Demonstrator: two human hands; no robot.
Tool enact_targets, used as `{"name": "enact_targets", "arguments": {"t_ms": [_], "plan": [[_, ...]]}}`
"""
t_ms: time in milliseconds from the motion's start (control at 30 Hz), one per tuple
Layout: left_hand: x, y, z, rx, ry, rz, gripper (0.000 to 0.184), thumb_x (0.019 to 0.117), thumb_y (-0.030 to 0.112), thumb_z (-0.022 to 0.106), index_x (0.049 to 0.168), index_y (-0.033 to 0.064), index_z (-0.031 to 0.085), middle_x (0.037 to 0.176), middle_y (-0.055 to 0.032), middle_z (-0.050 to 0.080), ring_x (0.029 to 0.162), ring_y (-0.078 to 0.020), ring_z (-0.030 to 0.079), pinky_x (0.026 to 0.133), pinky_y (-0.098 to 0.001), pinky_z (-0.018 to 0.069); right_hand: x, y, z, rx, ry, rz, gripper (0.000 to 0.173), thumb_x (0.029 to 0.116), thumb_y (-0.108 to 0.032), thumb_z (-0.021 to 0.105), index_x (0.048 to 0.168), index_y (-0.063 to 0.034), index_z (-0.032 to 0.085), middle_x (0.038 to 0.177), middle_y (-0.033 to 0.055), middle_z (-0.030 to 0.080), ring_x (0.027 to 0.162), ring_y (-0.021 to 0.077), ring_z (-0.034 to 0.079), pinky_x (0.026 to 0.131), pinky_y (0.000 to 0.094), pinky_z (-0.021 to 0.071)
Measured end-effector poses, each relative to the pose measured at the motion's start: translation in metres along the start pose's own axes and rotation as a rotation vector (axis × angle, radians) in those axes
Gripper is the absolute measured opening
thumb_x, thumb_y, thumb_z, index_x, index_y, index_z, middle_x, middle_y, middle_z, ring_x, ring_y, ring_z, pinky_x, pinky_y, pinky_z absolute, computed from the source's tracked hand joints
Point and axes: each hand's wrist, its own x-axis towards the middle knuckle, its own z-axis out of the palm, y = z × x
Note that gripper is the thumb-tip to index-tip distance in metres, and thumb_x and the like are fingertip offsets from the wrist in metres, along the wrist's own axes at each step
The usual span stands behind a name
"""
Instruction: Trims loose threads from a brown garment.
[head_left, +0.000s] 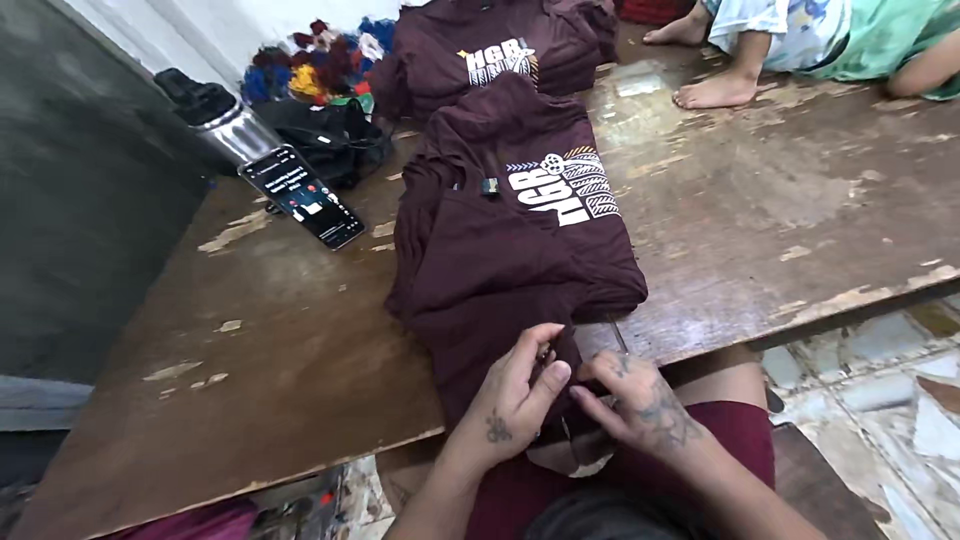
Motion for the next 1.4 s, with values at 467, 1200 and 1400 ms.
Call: {"name": "enact_targets", "arguments": {"t_ms": [467, 1200, 1400], "plan": [[-0.020, -0.002, -0.013, 0.471, -0.131, 0.269, 0.029, 0.0953, 0.010, 0.057, 0.118, 0.0061, 0.075, 0.103, -0.0104, 0.075, 0.086, -0.0223, 0.074, 0.069, -0.0365, 0.0603, -0.009, 0.011, -0.025, 0.226, -0.074, -0.078, 0.022, 0.1028, -0.015, 0.048, 0.091, -0.0037, 0.063, 0.083, 0.0120, 0.068, 0.081, 0.0185, 0.069, 0.075, 0.0267, 0.0561], [-0.025, -0.006, -0.036, 0.349, -0.232, -0.007, 0.018, 0.0909, 0.020, 0.069, 0.097, 0.0039, 0.068, 0.079, -0.0080, 0.066, 0.068, -0.0184, 0.064, 0.061, -0.0368, 0.0532, 0.012, 0.007, -0.026, 0.056, -0.249, -0.029, 0.062, 0.0929, -0.060, 0.058, 0.121, -0.0070, 0.073, 0.091, 0.0140, 0.068, 0.072, 0.0244, 0.067, 0.060, 0.0391, 0.0577], [0.008, 0.008, -0.015, -0.066, 0.095, -0.042, 0.012, 0.0955, 0.007, 0.054, 0.102, -0.0026, 0.059, 0.083, 0.0015, 0.058, 0.074, -0.0002, 0.055, 0.069, -0.0174, 0.0467, 0.023, 0.002, 0.001, 0.414, -0.034, 0.036, 0.017, 0.0849, -0.007, 0.064, 0.094, 0.0039, 0.073, 0.090, 0.0135, 0.071, 0.084, 0.0151, 0.068, 0.077, 0.0262, 0.0567]]}}
